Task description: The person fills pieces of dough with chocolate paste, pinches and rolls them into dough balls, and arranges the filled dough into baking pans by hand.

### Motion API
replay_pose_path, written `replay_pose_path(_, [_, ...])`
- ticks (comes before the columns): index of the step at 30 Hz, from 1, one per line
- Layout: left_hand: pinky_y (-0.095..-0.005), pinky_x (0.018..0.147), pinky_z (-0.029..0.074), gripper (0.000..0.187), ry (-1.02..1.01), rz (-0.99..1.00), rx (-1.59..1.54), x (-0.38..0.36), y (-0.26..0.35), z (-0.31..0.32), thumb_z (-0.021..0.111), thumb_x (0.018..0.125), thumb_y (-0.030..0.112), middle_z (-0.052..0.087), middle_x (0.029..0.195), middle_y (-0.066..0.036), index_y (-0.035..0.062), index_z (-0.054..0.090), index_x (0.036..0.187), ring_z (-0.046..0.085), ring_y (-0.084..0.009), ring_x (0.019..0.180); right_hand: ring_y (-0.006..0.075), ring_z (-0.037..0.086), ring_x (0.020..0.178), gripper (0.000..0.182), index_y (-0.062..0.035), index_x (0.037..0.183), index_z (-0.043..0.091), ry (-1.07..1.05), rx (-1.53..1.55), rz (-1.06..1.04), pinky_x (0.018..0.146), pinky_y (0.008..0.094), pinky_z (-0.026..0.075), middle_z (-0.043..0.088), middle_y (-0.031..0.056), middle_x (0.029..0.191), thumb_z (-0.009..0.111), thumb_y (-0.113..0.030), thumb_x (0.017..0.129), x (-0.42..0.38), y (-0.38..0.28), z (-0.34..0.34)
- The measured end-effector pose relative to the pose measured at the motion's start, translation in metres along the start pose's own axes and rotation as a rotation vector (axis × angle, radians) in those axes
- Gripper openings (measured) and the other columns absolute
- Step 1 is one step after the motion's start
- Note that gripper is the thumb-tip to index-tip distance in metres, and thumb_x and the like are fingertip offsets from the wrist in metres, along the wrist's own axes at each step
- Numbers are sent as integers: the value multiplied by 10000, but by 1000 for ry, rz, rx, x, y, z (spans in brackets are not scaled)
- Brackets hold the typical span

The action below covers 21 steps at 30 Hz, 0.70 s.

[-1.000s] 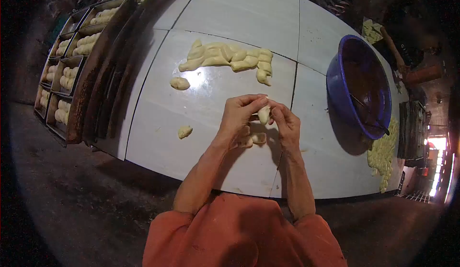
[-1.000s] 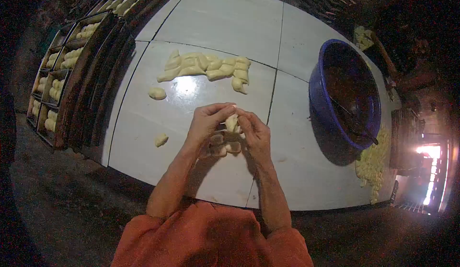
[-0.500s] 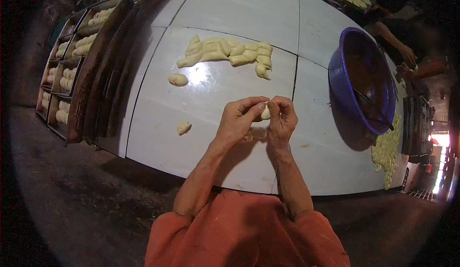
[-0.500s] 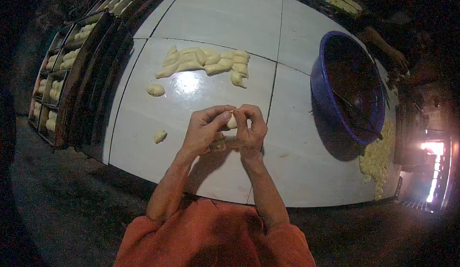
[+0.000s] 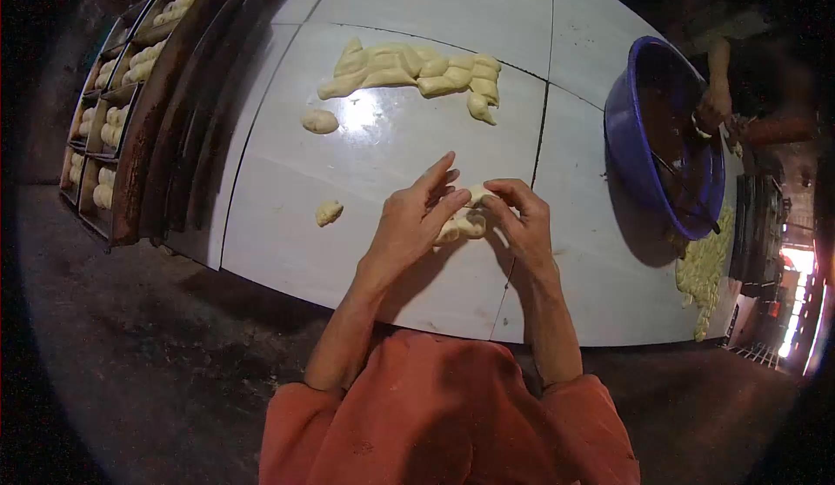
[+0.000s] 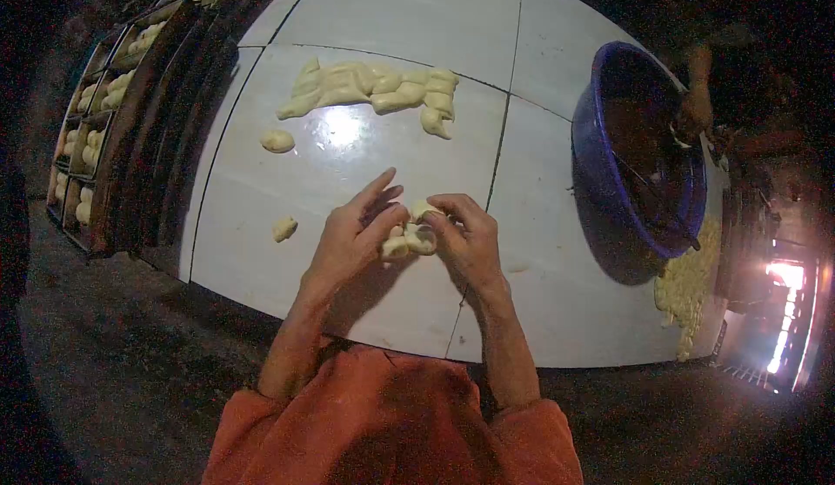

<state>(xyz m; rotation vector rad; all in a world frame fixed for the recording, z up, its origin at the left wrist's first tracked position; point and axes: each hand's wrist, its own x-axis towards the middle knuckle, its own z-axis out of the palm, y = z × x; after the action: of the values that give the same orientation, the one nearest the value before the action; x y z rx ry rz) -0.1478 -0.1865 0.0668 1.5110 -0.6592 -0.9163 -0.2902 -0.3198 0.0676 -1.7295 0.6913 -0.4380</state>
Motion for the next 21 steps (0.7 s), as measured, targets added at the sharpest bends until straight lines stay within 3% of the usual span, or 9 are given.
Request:
replay_pose_path(1, [-356,944,524,577,14,17,100,-4,3,-6,648,971,237,652,1243,-244,24,448,1468,655,-250,1131,202,676,879,222,-7,1108,680,-55,28,92,771,324,536,695,128,1002,641,-159,952,4,17,2])
replay_pose_path(4, [-396,1028,475,624,14,19,262,-11,-1,-20,711,913,251,620,1300,-233,36,470,1447,631,-318,1179,280,663,912,338,15,1176,646,-243,-312,8,837,367,520,681,156,1040,640,-219,931,4,15,-3])
replay_pose_path(6, [-451,1051,429,677,-103,327,758,-19,-5,-26,781,811,266,607,1305,-198,24,515,1385,599,-344,1187,296,651,952,372,8,1209,622,-249,-368,-60,860,379,513,671,156,1065,658,-207,907,-1,0,-4])
replay_pose_path(7, [-452,1052,393,730,-99,350,752,-21,-9,-25,832,719,249,591,1285,-155,38,529,1349,576,-319,1159,312,639,992,416,1,1242,598,-239,-427,-127,882,390,506,661,156,1091,675,-195,883,-3,-4,-5])
replay_pose_path(10, [-429,996,409,736,-63,410,904,-23,-27,-14,845,690,225,602,1223,-144,39,539,1332,594,-281,1099,327,620,1036,480,-4,1271,560,-317,-544,-316,920,406,494,641,155,1123,700,-172,843,-4,2,-4])
replay_pose_path(11, [-420,927,418,693,-6,479,872,-20,-33,-10,838,693,204,621,1101,-116,43,554,1304,604,-262,1003,330,635,989,425,-1,1217,585,-348,-447,-242,896,402,512,637,163,1104,705,-149,838,-3,2,-1])
replay_pose_path(16, [-411,827,419,514,-49,458,828,-17,-41,-6,810,716,179,614,888,-70,51,614,1174,597,-269,889,324,660,963,355,-13,1181,615,-384,-281,3,838,392,539,639,176,1110,690,-137,857,-10,0,5])
replay_pose_path(18, [-450,940,421,504,-106,423,870,-22,-40,-11,798,741,184,640,1007,-98,68,592,1187,608,-290,983,335,661,971,350,-13,1185,619,-373,-298,-141,848,398,537,647,172,1118,684,-133,863,-13,4,9])
replay_pose_path(21, [-469,1029,390,699,-96,366,934,-33,-30,-14,836,710,238,575,1241,-138,87,533,1321,542,-312,1180,354,607,1088,493,-33,1250,600,-418,-455,-193,921,431,505,606,176,1235,733,-260,833,-10,-3,8])
